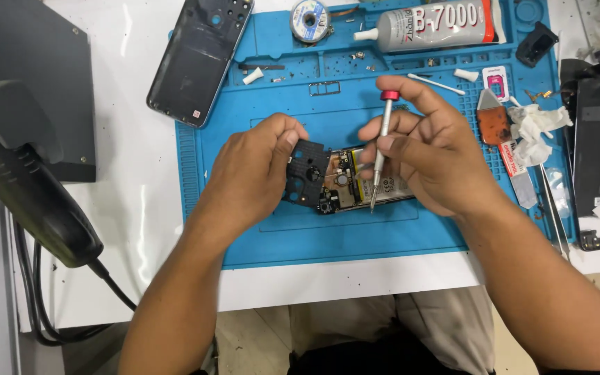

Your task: Repairing a smartphone by removing internal screws and prying off a protective cover

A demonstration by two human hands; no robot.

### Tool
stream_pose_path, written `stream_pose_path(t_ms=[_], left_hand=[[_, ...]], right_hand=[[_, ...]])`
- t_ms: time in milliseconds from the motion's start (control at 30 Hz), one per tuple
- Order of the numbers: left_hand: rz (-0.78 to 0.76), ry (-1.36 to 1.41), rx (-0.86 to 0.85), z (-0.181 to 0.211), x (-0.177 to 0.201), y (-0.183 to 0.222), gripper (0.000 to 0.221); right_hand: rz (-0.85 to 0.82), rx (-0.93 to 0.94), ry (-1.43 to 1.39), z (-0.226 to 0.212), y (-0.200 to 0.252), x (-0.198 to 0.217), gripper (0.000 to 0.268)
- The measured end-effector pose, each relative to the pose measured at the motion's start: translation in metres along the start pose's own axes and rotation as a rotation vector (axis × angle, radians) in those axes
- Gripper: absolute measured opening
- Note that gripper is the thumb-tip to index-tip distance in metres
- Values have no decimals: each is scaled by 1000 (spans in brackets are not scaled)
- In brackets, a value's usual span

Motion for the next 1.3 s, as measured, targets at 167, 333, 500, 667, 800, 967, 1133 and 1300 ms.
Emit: stream_pose_path(t_ms=[167,333,500,667,800,967,1133,1300], left_hand=[[25,-6,55,-4,6,-1,32],[-3,-93,82,-5,13,-1,33],[-36,-383,253,-28,60,9,27],[63,-451,362,-56,92,14,28],[35,-470,439,-61,89,13,24],[31,-501,525,-63,91,13,24],[63,-525,602,-74,96,13,16],[11,-518,590,-73,89,13,24]], right_hand=[[46,56,-53,-8,1,7,58],[34,42,-33,-8,1,9,58],[28,8,83,-12,3,0,55],[62,-17,101,-14,6,-1,53],[45,-7,102,-13,6,0,54],[32,12,93,-17,8,1,53],[10,-6,137,-11,8,3,57],[47,-21,244,-8,8,2,56]])
Point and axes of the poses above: each hand's wrist, its own y-axis away from the middle knuckle, its own x-axis out of the back of the hand, z = x × y, the point moved 8 cm from there along -y, towards the middle knuckle, and after that the axes turned 5 degrees about z, right-handed, at the moved point
